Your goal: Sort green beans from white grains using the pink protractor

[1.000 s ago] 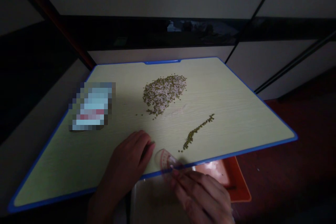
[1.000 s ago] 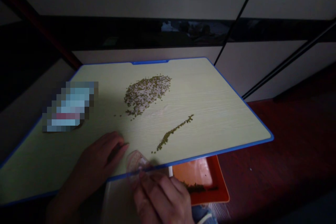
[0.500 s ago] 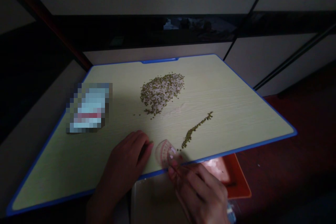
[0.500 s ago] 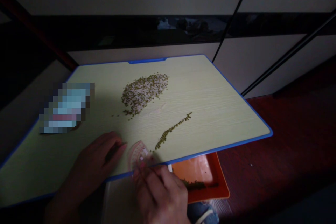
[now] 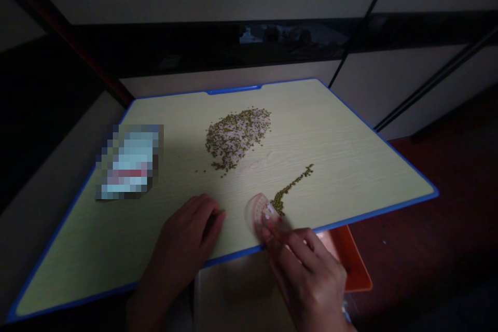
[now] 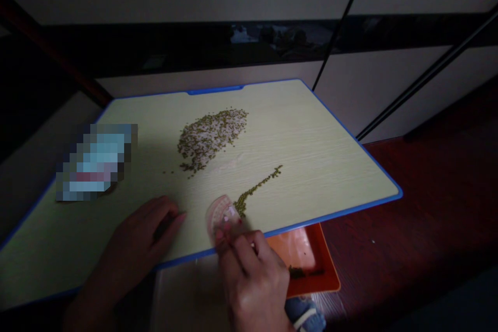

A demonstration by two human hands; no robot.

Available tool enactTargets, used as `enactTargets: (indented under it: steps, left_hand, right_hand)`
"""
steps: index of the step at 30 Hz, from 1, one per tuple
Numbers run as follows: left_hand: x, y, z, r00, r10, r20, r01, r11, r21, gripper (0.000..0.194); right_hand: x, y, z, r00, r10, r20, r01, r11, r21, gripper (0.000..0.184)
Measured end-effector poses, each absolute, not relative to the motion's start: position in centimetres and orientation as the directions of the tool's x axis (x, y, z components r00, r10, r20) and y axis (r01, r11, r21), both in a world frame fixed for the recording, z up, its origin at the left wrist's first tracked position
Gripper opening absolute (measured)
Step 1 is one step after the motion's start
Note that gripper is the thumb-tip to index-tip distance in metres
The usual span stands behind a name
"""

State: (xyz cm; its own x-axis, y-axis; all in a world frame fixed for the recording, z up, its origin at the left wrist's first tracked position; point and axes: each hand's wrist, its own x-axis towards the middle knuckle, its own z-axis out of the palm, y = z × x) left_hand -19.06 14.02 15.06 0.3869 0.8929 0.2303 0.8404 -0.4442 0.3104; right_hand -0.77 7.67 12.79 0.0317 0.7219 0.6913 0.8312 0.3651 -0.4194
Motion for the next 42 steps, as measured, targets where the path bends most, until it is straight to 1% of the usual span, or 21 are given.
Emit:
enactTargets:
  steps: [3, 6, 10, 12, 15, 18, 26, 32, 37, 40, 42]
  left_hand:
    - [-19.0, 14.0, 15.2, 0.385, 0.894, 0.231, 0.841, -0.442, 0.311, 0.022]
    - [-19.0, 14.0, 15.2, 0.385, 0.894, 0.227, 0.843, -0.441, 0.307, 0.023]
    - [-19.0, 14.1, 15.1, 0.384, 0.894, 0.229, 0.848, -0.44, 0.296, 0.023]
    - [-19.0, 14.1, 15.1, 0.388, 0.891, 0.235, 0.847, -0.445, 0.292, 0.023]
    - [-19.0, 14.1, 15.1, 0.393, 0.887, 0.241, 0.845, -0.452, 0.287, 0.022]
    - [-19.0, 14.1, 15.1, 0.393, 0.884, 0.251, 0.844, -0.456, 0.283, 0.023]
    - [-19.1, 14.1, 14.8, 0.402, 0.875, 0.268, 0.837, -0.47, 0.28, 0.022]
    - [-19.2, 13.9, 14.8, 0.394, 0.876, 0.279, 0.835, -0.468, 0.289, 0.022]
    - [-19.2, 14.1, 14.8, 0.388, 0.877, 0.284, 0.832, -0.466, 0.301, 0.022]
    - [-19.2, 14.1, 14.7, 0.38, 0.878, 0.291, 0.83, -0.462, 0.311, 0.023]
    - [-19.2, 14.2, 14.6, 0.373, 0.88, 0.296, 0.83, -0.459, 0.318, 0.024]
  right_hand:
    - [-0.2, 7.8, 12.9, 0.012, 0.738, 0.674, 0.849, 0.349, -0.398, 0.028]
    - [0.6, 7.8, 12.9, 0.009, 0.743, 0.669, 0.868, 0.327, -0.374, 0.023]
    - [1.6, 8.0, 13.1, -0.073, 0.774, 0.629, 0.882, 0.344, -0.321, 0.017]
    - [1.9, 8.1, 13.2, -0.083, 0.773, 0.629, 0.884, 0.348, -0.312, 0.016]
    - [2.2, 8.4, 13.3, -0.061, 0.77, 0.635, 0.887, 0.333, -0.32, 0.014]
    - [2.3, 8.6, 13.3, -0.017, 0.776, 0.63, 0.894, 0.294, -0.338, 0.018]
    - [3.5, 8.9, 13.0, 0.005, 0.781, 0.625, 0.916, 0.247, -0.316, 0.019]
    - [3.9, 8.9, 13.1, -0.021, 0.723, 0.69, 0.894, 0.322, -0.31, 0.017]
    - [3.0, 8.2, 13.2, -0.029, 0.703, 0.711, 0.845, 0.396, -0.358, 0.011]
    - [1.7, 8.2, 13.4, -0.05, 0.696, 0.716, 0.818, 0.44, -0.37, 0.021]
    - [0.6, 8.6, 13.6, -0.073, 0.691, 0.719, 0.814, 0.458, -0.357, 0.027]
